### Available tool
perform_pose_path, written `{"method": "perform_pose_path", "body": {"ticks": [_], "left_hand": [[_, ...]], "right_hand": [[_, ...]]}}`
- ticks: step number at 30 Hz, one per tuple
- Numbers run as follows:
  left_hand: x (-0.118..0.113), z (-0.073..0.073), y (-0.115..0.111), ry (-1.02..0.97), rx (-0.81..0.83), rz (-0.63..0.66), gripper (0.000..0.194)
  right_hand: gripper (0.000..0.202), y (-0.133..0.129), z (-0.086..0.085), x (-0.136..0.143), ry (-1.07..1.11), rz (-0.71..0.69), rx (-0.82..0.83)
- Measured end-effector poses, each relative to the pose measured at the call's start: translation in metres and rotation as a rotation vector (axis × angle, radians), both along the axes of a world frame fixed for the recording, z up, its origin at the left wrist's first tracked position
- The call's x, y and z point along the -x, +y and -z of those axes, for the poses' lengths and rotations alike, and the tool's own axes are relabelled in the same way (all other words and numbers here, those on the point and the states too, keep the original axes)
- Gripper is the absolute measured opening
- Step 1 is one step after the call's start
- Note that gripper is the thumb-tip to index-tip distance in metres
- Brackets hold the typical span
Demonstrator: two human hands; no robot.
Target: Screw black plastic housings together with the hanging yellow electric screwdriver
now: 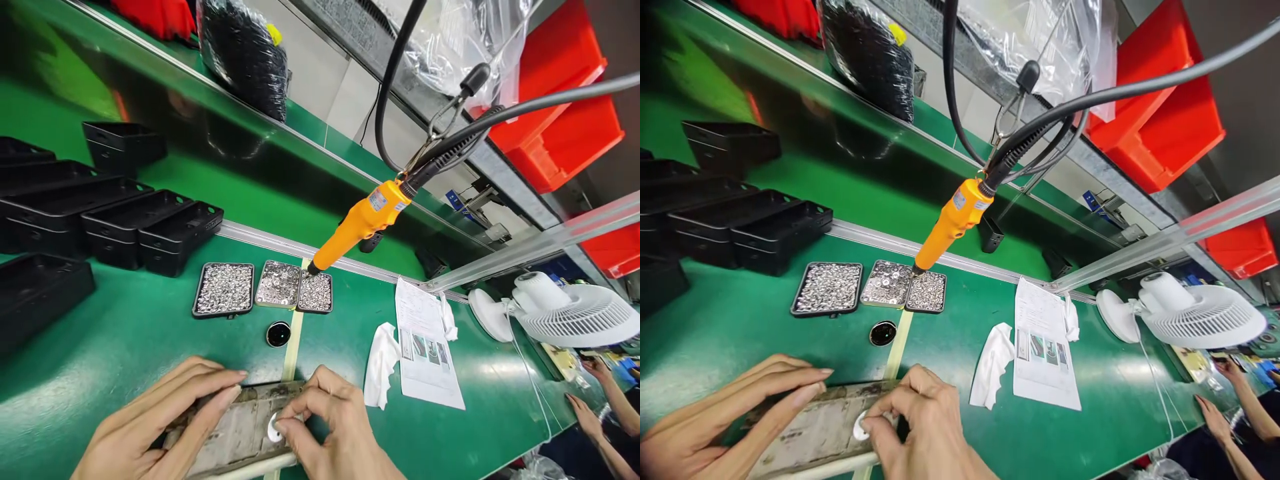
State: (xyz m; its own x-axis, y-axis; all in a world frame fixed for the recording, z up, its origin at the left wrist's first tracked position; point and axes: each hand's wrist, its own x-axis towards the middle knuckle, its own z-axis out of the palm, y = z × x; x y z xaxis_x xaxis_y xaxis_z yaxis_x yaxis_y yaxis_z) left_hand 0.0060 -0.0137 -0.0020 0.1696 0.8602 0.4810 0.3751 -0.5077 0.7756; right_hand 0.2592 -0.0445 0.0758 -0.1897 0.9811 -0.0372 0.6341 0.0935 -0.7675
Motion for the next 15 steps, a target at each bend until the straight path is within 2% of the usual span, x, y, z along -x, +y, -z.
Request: {"method": "perform_pose_path", "body": {"ticks": [5, 7, 11, 15], "left_hand": [[0.0, -0.002, -0.001, 0.004, -0.02, -0.019, 0.02], [0.001, -0.003, -0.002, 0.0, -0.014, -0.022, 0.022], [0.001, -0.002, -0.003, -0.004, -0.01, -0.032, 0.024], [-0.001, -0.003, -0.002, -0.011, -0.008, -0.026, 0.024]], "right_hand": [[0.012, 0.0, -0.003, -0.003, 0.061, -0.011, -0.045], [0.016, -0.004, -0.005, -0.006, 0.063, -0.046, -0.135], [0.018, -0.014, -0.003, -0.01, -0.157, -0.114, -0.456], [0.016, -0.02, -0.001, -0.01, -0.308, -0.206, -0.56]]}}
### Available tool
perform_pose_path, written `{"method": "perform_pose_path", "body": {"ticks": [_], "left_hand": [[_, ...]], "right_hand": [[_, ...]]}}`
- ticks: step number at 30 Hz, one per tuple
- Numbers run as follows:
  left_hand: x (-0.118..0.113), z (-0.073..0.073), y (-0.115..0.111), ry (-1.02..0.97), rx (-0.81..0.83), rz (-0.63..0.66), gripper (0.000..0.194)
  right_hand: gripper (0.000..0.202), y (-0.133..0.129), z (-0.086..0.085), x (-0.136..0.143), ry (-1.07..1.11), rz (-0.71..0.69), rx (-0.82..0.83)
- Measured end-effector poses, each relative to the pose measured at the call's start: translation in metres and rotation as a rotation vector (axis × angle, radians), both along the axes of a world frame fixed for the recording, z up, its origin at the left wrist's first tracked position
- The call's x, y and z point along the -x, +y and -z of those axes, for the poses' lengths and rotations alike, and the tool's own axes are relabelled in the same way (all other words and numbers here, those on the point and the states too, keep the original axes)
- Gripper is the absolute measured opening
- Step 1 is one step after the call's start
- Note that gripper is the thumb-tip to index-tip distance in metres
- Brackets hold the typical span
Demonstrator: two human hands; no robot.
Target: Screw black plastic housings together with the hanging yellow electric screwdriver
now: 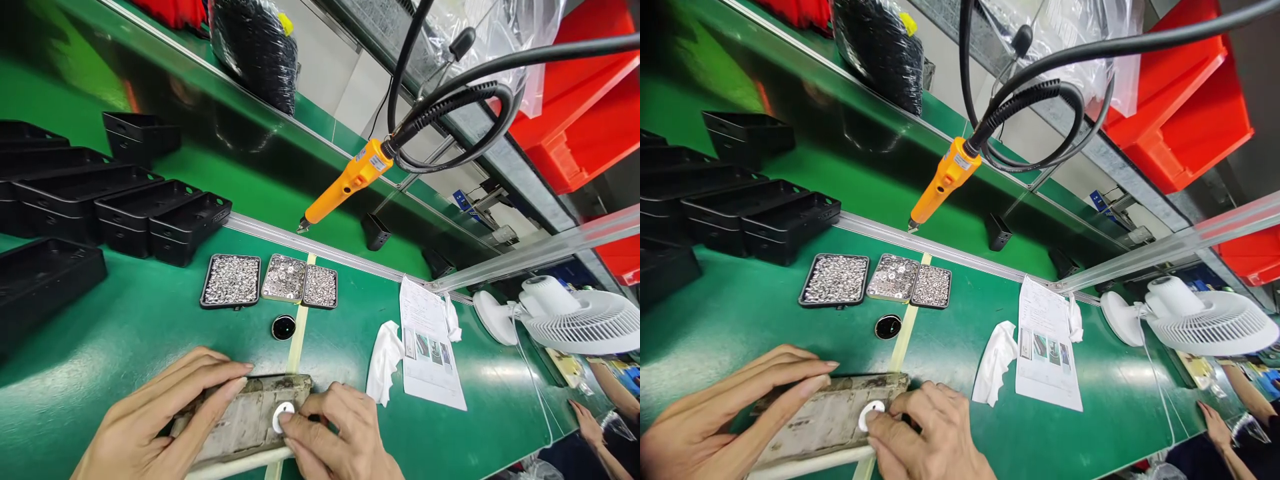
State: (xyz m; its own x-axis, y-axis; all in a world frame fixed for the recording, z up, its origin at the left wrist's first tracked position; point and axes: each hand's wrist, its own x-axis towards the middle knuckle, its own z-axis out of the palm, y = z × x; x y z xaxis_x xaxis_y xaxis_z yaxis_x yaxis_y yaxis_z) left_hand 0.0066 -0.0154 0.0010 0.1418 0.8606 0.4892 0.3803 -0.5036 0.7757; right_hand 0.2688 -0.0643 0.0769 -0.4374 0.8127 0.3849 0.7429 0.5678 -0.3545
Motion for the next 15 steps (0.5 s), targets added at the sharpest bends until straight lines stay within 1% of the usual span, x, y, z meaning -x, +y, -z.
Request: {"method": "perform_pose_path", "body": {"ticks": [3, 5, 7, 9, 12, 15], "left_hand": [[-0.002, -0.002, 0.002, -0.003, 0.022, 0.012, 0.025], [-0.002, -0.004, 0.003, 0.0, 0.015, 0.011, 0.023], [-0.001, -0.005, 0.003, 0.007, 0.003, 0.012, 0.022], [0.0, -0.007, 0.004, 0.012, 0.001, 0.019, 0.019], [0.002, -0.009, 0.006, 0.03, 0.015, 0.041, 0.018], [0.004, -0.014, 0.008, 0.072, -0.012, 0.077, 0.022]], "right_hand": [[0.02, -0.002, 0.001, -0.001, -0.057, -0.014, -0.036], [0.024, -0.002, 0.005, -0.004, -0.065, -0.018, -0.036], [0.024, -0.001, 0.012, -0.009, -0.031, -0.032, -0.066], [0.025, 0.002, 0.022, -0.014, 0.012, -0.061, -0.132], [0.027, 0.007, 0.037, -0.014, 0.04, -0.101, -0.211], [0.017, 0.007, 0.047, -0.006, 0.115, -0.012, -0.251]]}}
